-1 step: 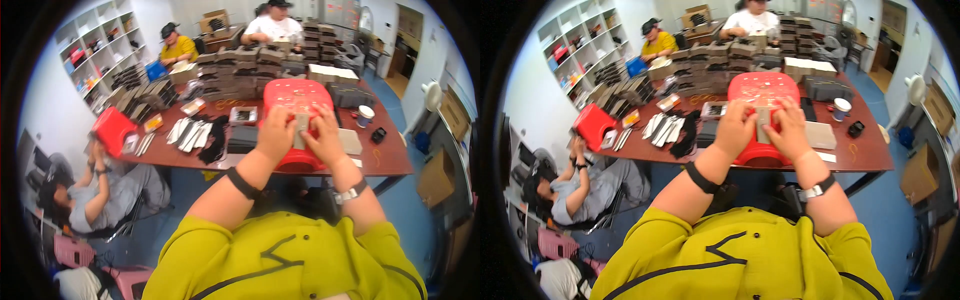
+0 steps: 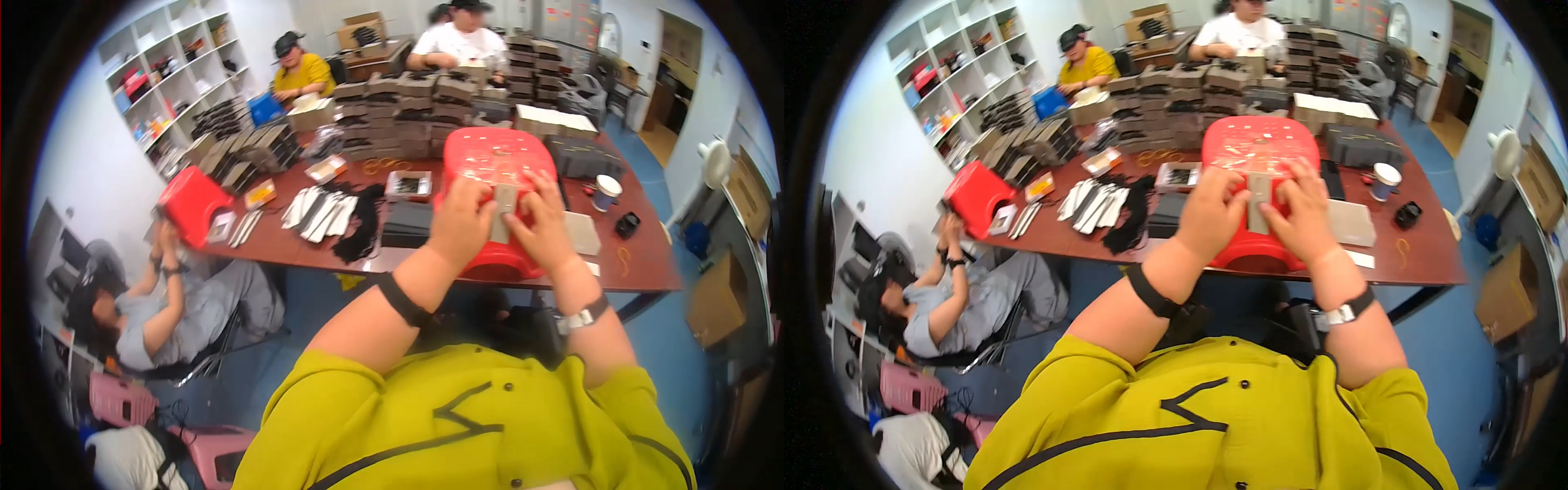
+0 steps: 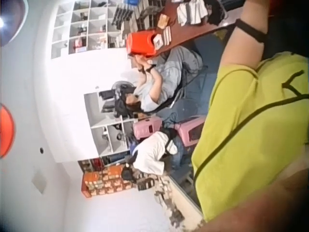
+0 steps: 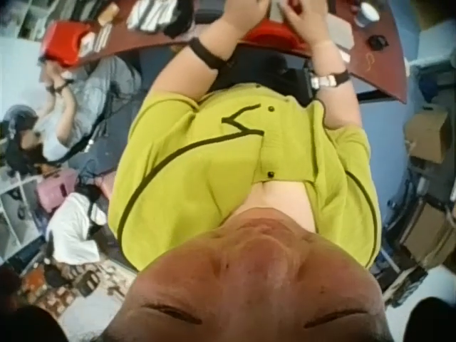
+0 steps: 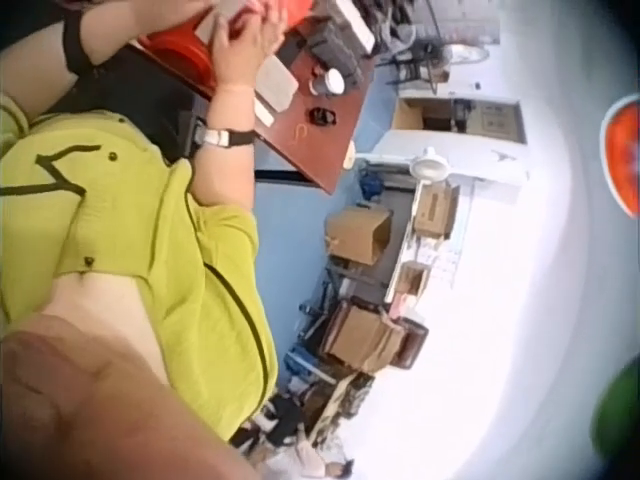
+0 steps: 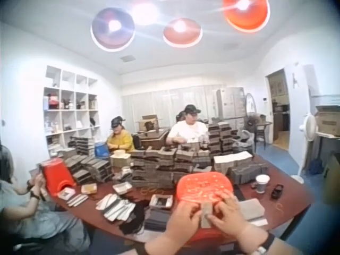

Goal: The recorder is shown assembling small white and black rectangular components, possibly housing for electronics or sensors, by inserting internal pieces and snapping the outer shells together.

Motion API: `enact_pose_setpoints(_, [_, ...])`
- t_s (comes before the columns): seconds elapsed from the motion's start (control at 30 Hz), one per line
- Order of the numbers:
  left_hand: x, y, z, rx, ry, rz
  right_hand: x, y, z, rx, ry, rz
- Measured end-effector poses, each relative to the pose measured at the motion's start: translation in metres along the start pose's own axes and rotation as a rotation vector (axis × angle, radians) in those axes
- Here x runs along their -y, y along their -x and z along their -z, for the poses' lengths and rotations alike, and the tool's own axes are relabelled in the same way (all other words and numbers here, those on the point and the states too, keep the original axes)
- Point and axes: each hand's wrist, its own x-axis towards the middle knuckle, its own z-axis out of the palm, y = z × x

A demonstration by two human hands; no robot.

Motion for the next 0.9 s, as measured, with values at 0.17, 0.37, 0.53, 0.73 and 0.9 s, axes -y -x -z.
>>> enact_pose_setpoints(0.17, [0.042, 0.035, 0.042, 0.323, -0.123, 0.097, 0.004, 0.002, 0.006, 0.073, -0.05, -0.001])
enact_pose_setpoints(0.37, [0.186, 0.061, 0.146, 0.27, -0.381, 0.736, 0.0, -0.001, 0.015, 0.177, -0.225, -0.079])
enact_pose_setpoints(0.53, [0.198, 0.08, 0.132, 0.382, -0.574, 0.633, -0.002, 0.0, 0.031, 0.168, -0.275, -0.121])
enact_pose_setpoints(0.73, [0.208, 0.079, 0.147, 0.38, -0.523, 0.727, 0.005, 0.0, 0.039, 0.036, -0.236, -0.063])
enact_pose_setpoints(0.9, [0.218, 0.056, 0.177, -0.043, -0.257, 0.448, 0.033, -0.004, 0.058, -0.186, -0.316, -0.06])
